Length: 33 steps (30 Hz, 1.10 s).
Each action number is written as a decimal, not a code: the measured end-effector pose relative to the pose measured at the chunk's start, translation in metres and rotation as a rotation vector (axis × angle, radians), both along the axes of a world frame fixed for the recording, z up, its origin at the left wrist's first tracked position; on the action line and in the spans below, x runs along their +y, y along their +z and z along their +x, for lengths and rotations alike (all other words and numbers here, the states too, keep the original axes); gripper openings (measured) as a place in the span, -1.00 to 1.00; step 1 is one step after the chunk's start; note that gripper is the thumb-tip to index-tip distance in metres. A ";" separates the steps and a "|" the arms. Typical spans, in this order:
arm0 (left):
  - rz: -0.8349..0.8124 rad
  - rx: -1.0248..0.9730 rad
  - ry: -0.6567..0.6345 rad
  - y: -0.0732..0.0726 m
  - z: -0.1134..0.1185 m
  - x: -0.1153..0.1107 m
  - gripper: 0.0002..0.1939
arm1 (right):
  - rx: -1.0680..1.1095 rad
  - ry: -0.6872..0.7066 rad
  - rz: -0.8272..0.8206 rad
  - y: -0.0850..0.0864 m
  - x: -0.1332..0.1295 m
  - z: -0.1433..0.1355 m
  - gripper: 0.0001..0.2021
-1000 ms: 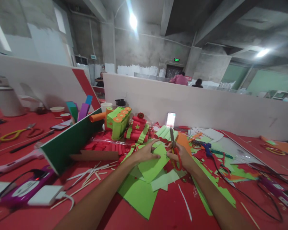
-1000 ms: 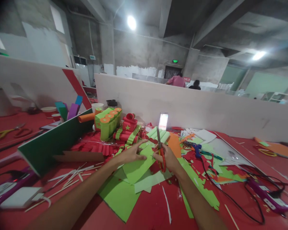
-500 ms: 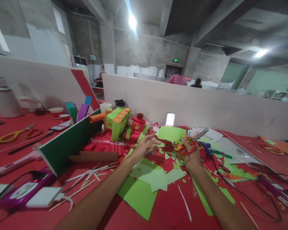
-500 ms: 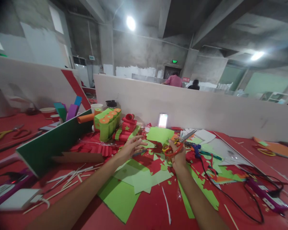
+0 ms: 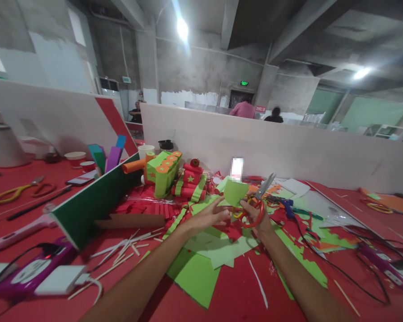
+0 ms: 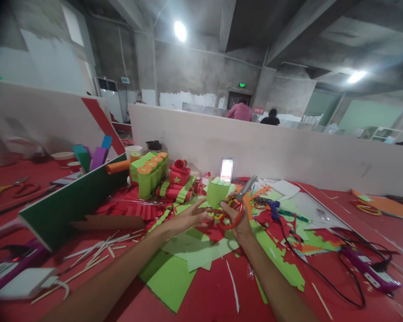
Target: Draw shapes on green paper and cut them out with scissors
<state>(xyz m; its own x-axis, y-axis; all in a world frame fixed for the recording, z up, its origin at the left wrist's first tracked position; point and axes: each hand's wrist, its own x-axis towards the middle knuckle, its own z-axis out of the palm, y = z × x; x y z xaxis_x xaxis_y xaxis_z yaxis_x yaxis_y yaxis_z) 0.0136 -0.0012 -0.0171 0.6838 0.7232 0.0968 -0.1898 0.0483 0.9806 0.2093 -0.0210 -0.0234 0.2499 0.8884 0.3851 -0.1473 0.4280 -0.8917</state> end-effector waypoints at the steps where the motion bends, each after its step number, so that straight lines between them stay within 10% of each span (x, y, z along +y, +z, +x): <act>1: 0.010 -0.029 0.031 0.000 0.001 0.000 -0.33 | -0.036 -0.003 -0.002 0.000 0.000 -0.001 -0.59; 12: 0.079 -0.087 0.440 -0.009 0.007 0.026 -0.48 | -0.238 0.097 -0.166 -0.009 -0.004 -0.013 -0.45; 33: 0.252 0.026 0.273 -0.014 0.005 0.024 -0.45 | -0.399 -0.082 -0.037 0.003 -0.007 -0.003 -0.60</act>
<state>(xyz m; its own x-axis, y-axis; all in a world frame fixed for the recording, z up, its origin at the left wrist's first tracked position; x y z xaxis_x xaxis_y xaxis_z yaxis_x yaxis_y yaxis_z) 0.0186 0.0229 -0.0311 0.4733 0.8353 0.2798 -0.1369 -0.2440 0.9601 0.2065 -0.0278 -0.0203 0.1577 0.8869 0.4342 0.2467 0.3904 -0.8870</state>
